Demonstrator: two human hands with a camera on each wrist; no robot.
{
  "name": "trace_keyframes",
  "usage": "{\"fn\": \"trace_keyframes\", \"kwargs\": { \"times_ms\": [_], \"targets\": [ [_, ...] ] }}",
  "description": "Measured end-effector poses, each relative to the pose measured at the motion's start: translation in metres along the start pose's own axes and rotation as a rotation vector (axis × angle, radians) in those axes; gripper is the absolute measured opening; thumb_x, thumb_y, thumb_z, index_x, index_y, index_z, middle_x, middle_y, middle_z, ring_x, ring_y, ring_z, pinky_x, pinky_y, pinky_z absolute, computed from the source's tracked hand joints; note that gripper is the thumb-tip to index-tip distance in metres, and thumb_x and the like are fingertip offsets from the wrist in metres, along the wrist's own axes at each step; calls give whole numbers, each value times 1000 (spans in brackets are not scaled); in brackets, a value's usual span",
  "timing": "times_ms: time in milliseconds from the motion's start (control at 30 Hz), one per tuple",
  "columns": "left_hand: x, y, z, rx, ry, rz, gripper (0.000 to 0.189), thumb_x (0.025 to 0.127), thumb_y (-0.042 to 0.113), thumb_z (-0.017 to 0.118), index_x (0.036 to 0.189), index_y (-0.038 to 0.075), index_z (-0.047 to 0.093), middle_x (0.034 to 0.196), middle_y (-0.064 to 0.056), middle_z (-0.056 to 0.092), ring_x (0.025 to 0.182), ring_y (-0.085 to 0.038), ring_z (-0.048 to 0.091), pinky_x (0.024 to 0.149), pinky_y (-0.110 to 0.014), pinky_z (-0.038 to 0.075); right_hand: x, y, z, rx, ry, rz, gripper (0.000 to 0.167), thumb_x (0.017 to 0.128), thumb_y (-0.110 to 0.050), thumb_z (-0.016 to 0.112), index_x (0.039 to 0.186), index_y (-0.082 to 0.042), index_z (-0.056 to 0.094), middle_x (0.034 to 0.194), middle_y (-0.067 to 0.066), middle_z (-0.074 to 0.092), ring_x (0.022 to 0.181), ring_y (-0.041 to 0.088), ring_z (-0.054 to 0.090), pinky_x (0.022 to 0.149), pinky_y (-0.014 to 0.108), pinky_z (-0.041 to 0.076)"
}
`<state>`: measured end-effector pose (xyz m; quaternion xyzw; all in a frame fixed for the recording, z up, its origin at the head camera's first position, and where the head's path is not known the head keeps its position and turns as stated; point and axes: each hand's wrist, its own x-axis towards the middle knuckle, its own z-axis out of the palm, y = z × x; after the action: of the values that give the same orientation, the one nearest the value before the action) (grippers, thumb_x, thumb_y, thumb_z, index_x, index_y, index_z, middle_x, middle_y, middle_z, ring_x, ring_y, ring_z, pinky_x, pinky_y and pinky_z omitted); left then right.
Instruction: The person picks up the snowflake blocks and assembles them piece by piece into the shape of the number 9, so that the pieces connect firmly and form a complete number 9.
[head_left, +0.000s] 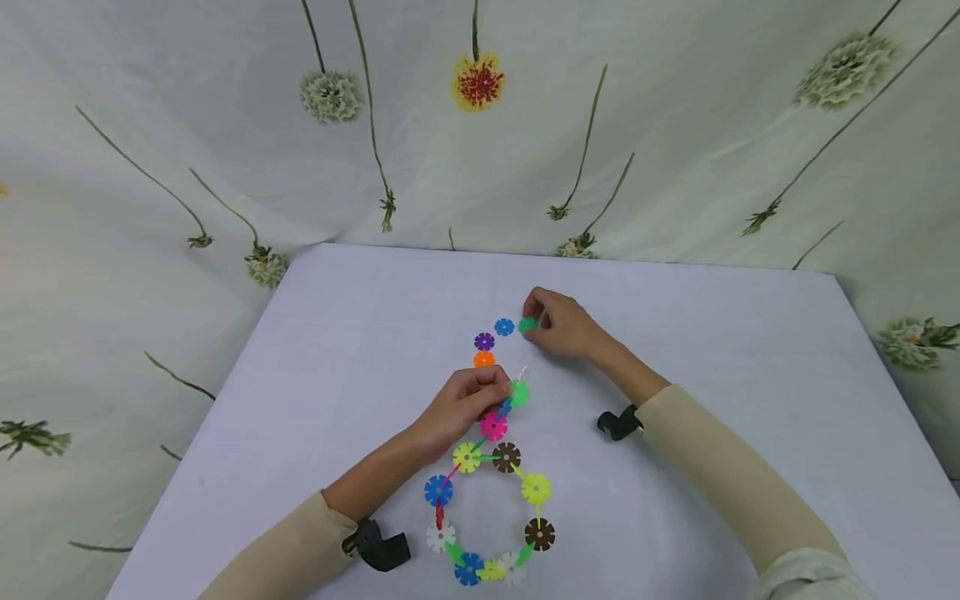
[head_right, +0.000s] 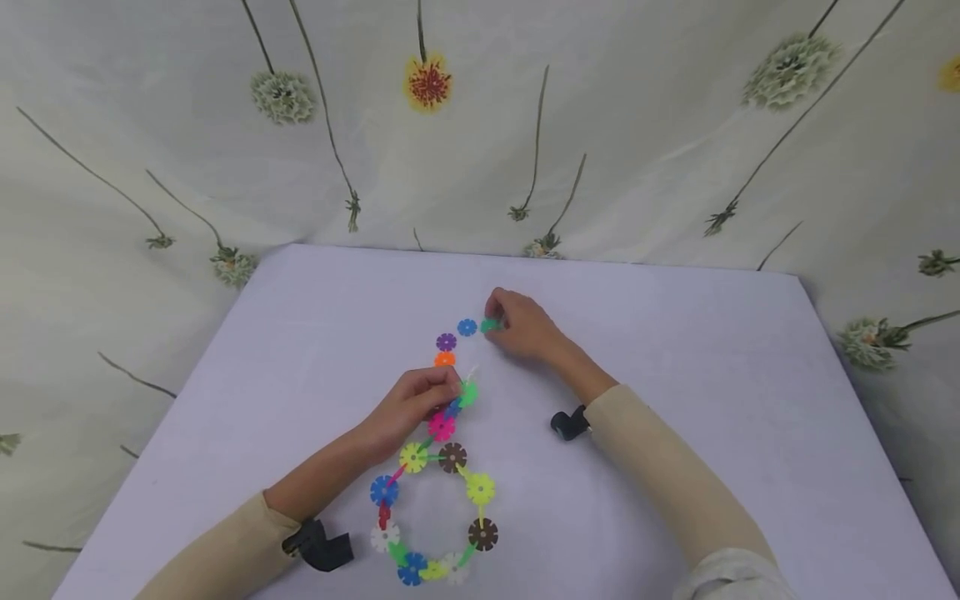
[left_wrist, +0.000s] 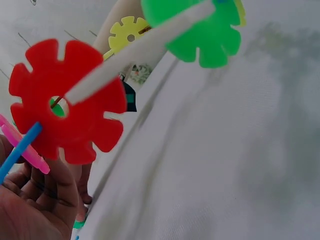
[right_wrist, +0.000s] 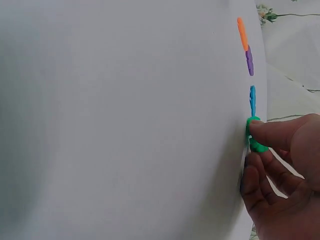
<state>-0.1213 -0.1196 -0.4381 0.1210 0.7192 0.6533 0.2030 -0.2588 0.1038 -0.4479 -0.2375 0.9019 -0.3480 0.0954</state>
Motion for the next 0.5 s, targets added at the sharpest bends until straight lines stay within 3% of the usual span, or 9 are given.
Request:
{"fn": "trace_keyframes", "kwargs": {
  "times_ms": [167,333,500],
  "targets": [
    [0,-1,2,3,-7,-4,25,111,20,54,106,-3,64,80,3,49,78,-11,49,73,-20,43,-17,3,-9,207,-1,3,15,101,-12,71,115,-6,68,103,12,70,89,27,69,85,32,57],
    [2,-4,1,22,-7,-16,24,111,21,54,104,1,66,80,4,50,79,-11,50,74,-21,44,-42,-3,-21,489,-108,41,20,102,-13,71,118,-2,68,99,13,67,86,30,74,82,30,64],
    [4,-6,1,25,-2,-22,22,110,20,55,103,2,66,81,4,50,80,-12,51,75,-21,44,-61,-12,-25,583,-155,72,23,104,-15,70,123,-4,69,101,14,68,87,26,73,84,30,65]
  ]
}}
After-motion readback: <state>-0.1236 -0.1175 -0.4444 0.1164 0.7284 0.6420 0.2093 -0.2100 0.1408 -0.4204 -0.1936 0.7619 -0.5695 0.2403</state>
